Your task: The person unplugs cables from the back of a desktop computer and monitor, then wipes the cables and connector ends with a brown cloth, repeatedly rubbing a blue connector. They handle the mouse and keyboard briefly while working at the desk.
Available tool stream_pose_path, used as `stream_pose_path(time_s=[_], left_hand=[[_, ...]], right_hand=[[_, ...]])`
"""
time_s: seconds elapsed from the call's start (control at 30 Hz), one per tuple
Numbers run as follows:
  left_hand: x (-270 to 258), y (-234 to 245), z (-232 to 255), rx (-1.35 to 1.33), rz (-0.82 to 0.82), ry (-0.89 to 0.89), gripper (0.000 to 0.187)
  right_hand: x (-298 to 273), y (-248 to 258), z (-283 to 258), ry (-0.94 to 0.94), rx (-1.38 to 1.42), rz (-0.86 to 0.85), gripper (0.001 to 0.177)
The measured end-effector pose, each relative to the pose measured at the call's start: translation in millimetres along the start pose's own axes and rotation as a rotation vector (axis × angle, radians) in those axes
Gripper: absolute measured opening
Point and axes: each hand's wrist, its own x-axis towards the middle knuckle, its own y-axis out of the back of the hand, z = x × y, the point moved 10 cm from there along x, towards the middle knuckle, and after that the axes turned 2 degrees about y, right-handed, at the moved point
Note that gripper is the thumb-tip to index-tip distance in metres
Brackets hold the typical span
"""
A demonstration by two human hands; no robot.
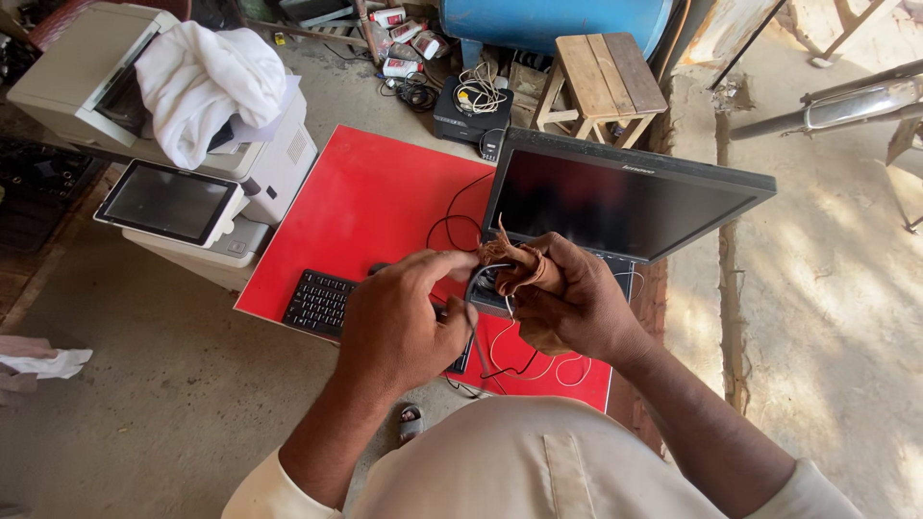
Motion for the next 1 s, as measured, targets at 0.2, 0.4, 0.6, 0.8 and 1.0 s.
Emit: stream_pose_path(time_s=[0.2, 0.4, 0.6, 0.8, 1.0], left_hand=[[3, -21, -21, -0.155, -0.143, 0.127, 0.031], [2, -48, -70, -0.594, -0.207, 0.535, 0.069], [-3, -62, -42, -0.748, -0.296, 0.433, 0.036], [-7, -18, -45, -0.748, -0.105, 0.334, 0.017], [-17, 74, -120, -0.432, 0.175, 0.380, 0.017]], right_hand=[[-9, 8, 13, -0.140, 0.031, 0.011, 0.029], [-12, 7, -3, 0.005, -0.053, -0.047, 0.035], [-9, 3, -29, 0.158, -0.401, -0.011, 0.049], [-11, 0, 9, -0.005, -0.023, 0.008, 0.033], [-9, 2, 60, -0.073, 0.181, 0.136, 0.025]])
